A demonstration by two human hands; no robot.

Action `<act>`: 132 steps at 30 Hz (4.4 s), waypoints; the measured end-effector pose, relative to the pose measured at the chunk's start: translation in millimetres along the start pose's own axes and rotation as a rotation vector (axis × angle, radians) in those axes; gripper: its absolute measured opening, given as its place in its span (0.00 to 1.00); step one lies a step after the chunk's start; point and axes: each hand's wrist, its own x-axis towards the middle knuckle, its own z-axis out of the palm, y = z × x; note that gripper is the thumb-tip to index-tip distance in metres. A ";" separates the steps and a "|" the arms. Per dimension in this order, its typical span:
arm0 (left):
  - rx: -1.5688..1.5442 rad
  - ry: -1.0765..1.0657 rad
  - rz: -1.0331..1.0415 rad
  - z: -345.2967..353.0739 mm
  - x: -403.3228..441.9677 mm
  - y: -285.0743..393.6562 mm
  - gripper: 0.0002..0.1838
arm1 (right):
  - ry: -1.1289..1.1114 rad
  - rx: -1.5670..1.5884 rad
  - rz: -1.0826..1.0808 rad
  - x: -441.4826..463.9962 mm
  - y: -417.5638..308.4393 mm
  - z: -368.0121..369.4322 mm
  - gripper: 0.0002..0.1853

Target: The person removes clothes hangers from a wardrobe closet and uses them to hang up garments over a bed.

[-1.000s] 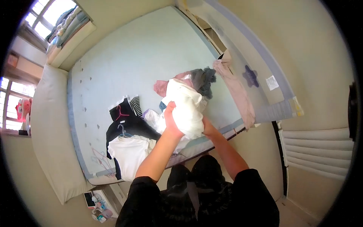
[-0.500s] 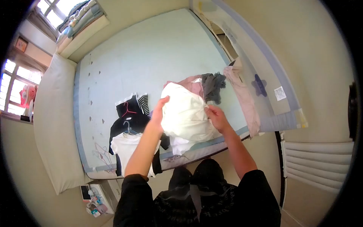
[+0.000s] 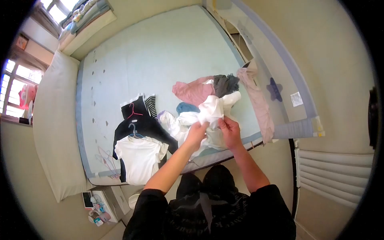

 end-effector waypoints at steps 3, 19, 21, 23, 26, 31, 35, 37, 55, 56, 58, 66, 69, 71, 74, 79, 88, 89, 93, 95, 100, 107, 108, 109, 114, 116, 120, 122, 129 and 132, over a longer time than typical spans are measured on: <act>0.074 0.014 0.039 -12.6 18.1 -12.2 0.14 | 0.072 0.094 0.046 -1.7 -2.1 -10.2 0.15; -0.730 -0.356 0.059 -116.6 1.8 38.8 0.27 | 0.647 0.656 0.116 24.7 52.4 -179.9 0.17; -0.850 -0.383 0.054 -90.3 -5.9 37.3 0.29 | 0.612 0.621 0.170 26.2 67.3 -173.0 0.16; -0.879 -0.411 0.060 -67.3 -8.8 40.3 0.30 | 0.565 0.487 0.165 26.1 75.8 -146.0 0.15; -0.926 -0.453 0.031 -46.2 -16.9 46.7 0.30 | 0.629 0.163 0.037 20.3 58.6 -78.8 0.15; -0.962 -0.539 0.003 -32.5 -21.9 44.3 0.30 | -0.020 -0.260 -0.044 -0.7 37.4 -9.1 0.22; -0.892 -0.562 0.018 -35.7 -30.4 47.6 0.29 | -0.142 -0.262 0.041 3.5 44.6 23.9 0.22; -0.803 -0.506 0.029 -45.4 -33.9 49.2 0.28 | -0.144 -0.274 0.073 10.4 68.7 27.3 0.21; 0.822 0.768 0.623 -179.0 -3.5 -32.9 0.21 | -0.217 0.363 0.351 3.5 -46.8 -11.3 0.09; 0.953 0.769 0.783 -169.8 -4.0 -36.6 0.23 | -0.234 0.273 0.331 1.2 -46.3 -4.8 0.08; 0.621 0.355 0.692 -124.7 -29.3 -18.8 0.26 | -0.341 0.140 0.262 -1.9 -46.1 7.2 0.08; 1.000 0.104 0.623 -65.0 -42.9 11.9 0.14 | -0.551 -0.315 -0.086 2.7 -81.6 21.5 0.08; 0.743 -0.017 0.444 -82.5 -44.0 13.0 0.15 | -0.413 -0.556 -0.380 19.2 -77.3 0.5 0.10; 0.502 -0.081 0.275 -92.1 -41.3 6.9 0.17 | -0.336 -0.639 -0.416 22.5 -76.5 -6.9 0.12; -0.228 -0.140 0.043 -91.6 -51.4 -6.2 0.22 | -0.275 -0.651 -0.350 24.7 -73.1 -10.6 0.13; -0.446 -0.211 0.075 -87.7 -80.8 2.7 0.27 | -0.069 -0.655 -0.512 34.2 -12.1 3.3 0.12; -0.268 -0.042 0.212 -99.8 -116.3 9.0 0.30 | -0.202 0.180 0.181 27.4 26.4 52.4 0.10; -0.222 -0.029 0.236 -108.2 -115.1 5.7 0.28 | -0.172 0.143 0.154 24.6 21.9 59.0 0.10; 0.626 0.507 0.601 -134.1 -112.9 -0.7 0.20 | -0.081 -0.019 -0.064 14.9 -4.0 82.9 0.12; 0.976 0.703 0.837 -139.0 -116.3 -2.5 0.17 | -0.073 -0.080 -0.140 4.9 -22.5 93.1 0.12; -0.015 -0.066 0.379 -109.5 -106.2 -31.3 0.18 | -0.131 -0.341 -0.262 -33.8 -46.6 128.0 0.14; -0.524 0.010 0.303 -114.1 -94.7 -27.6 0.33 | -0.290 -0.131 -0.382 -76.5 -67.6 145.6 0.09; -0.544 0.001 0.389 -116.0 -97.1 -20.7 0.34 | -0.286 -0.166 -0.482 -75.4 -64.1 138.0 0.09; -0.504 -0.002 0.385 -117.6 -101.9 -14.9 0.35 | -0.281 -0.201 -0.582 -73.4 -57.1 129.9 0.08; -0.568 -0.057 0.338 -122.6 -112.8 -1.5 0.36 | -0.166 -0.196 -0.543 -62.1 -22.4 101.3 0.10; -0.582 -0.146 0.351 -133.0 -115.4 0.4 0.35 | -0.137 -0.125 -0.412 -49.4 -19.0 105.4 0.16; -0.634 -0.274 0.372 -147.5 -120.4 1.0 0.34 | -0.267 -0.220 -0.424 -34.0 -28.2 113.6 0.20; -0.703 -0.351 0.418 -150.5 -121.9 7.8 0.31 | -0.478 -0.427 -0.513 -28.4 -18.9 110.6 0.18; -0.517 0.033 0.475 -162.1 -130.8 42.8 0.18 | -0.429 -0.299 -0.574 -61.3 -11.6 123.3 0.11; -0.586 0.068 0.532 -170.2 -124.1 41.3 0.17 | -0.537 -0.388 -0.704 -84.4 -18.3 121.1 0.13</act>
